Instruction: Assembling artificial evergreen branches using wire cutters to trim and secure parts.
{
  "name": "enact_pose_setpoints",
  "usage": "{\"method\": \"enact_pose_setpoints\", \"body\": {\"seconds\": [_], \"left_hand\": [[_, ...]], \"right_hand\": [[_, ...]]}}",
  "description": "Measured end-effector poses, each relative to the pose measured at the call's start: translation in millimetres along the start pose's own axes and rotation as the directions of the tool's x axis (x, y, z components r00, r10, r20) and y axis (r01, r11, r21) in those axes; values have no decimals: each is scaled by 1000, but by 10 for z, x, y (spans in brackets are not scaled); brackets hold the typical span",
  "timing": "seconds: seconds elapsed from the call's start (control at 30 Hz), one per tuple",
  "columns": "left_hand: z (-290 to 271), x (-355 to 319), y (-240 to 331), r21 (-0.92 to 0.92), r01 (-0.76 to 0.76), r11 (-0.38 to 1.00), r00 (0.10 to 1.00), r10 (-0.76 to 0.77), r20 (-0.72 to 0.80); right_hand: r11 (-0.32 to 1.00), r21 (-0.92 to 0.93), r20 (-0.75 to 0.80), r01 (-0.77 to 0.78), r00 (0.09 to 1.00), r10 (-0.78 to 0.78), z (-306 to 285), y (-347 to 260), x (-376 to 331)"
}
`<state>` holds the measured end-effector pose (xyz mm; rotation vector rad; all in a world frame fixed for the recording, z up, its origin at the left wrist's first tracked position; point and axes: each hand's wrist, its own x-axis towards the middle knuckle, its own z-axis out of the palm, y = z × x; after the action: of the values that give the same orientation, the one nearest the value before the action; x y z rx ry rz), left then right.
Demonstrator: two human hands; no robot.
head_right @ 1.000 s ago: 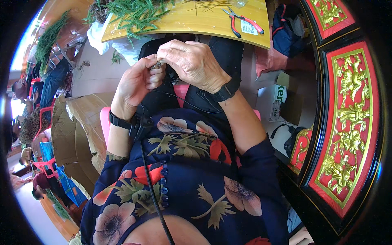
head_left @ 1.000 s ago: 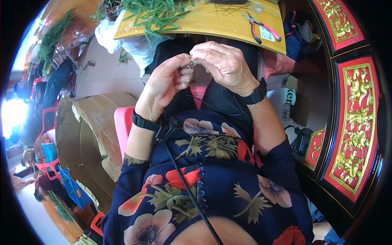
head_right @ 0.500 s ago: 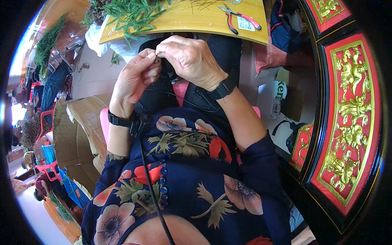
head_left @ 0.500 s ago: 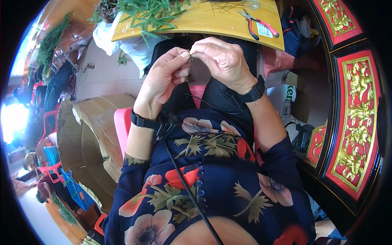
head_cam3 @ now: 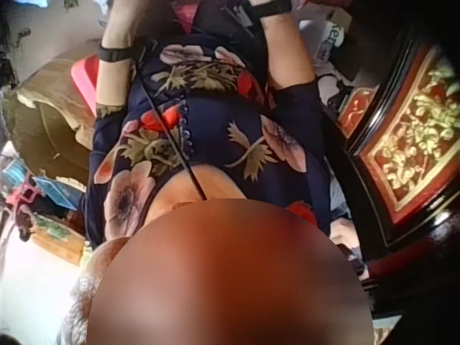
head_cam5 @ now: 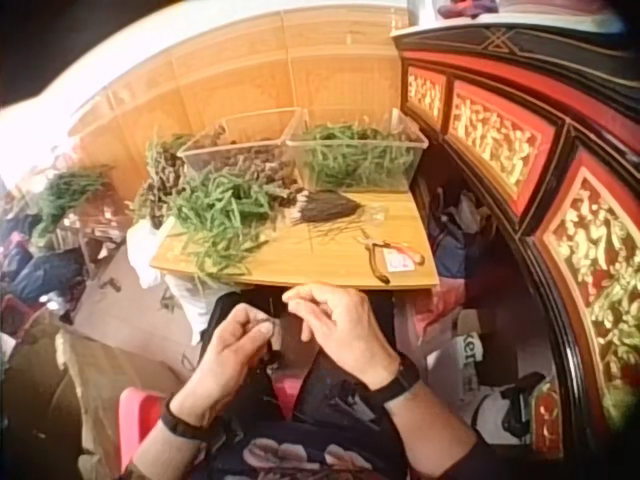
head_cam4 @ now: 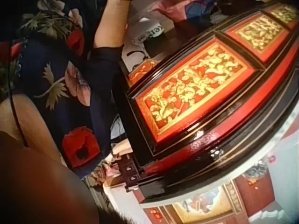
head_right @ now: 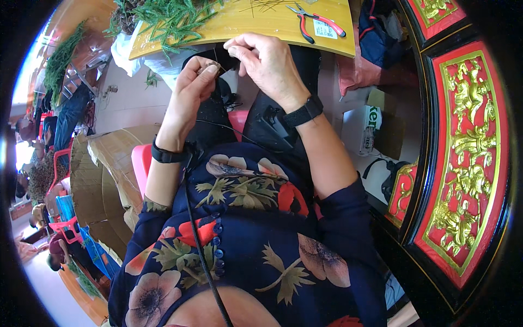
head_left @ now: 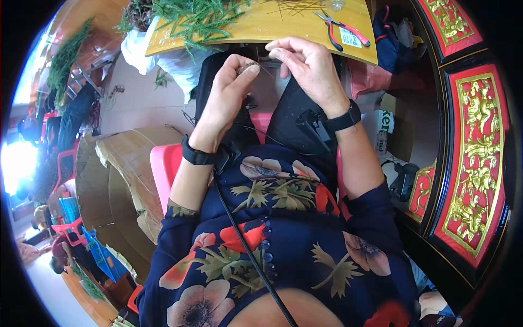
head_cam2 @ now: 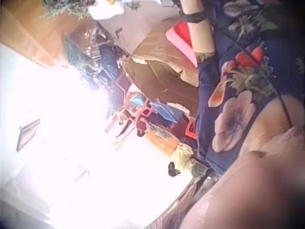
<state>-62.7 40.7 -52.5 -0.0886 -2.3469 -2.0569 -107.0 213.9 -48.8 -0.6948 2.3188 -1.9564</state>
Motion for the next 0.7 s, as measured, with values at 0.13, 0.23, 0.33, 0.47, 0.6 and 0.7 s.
{"method": "enact_pose_setpoints", "body": {"seconds": [0.13,0.23,0.33,0.47,0.6,0.7], "left_hand": [[-73,-19,94,-358,292,887,953,-240,184],[-104,-26,115,-447,385,808,920,-294,260],[-162,-25,102,-496,464,734,874,-285,394],[-155,-29,81,-533,472,703,867,-260,425],[-55,-37,69,-503,315,805,942,-199,271],[116,-69,98,69,-131,989,991,131,8]], "right_hand": [[949,-148,-17,277,959,-283,-21,-17,29],[808,-255,61,532,842,-535,-20,35,49],[819,-221,146,530,848,-509,-60,43,37],[820,-206,141,534,845,-515,-61,47,40],[792,-386,124,473,877,-464,-38,25,44],[951,-225,66,212,977,-202,33,78,3]]}}
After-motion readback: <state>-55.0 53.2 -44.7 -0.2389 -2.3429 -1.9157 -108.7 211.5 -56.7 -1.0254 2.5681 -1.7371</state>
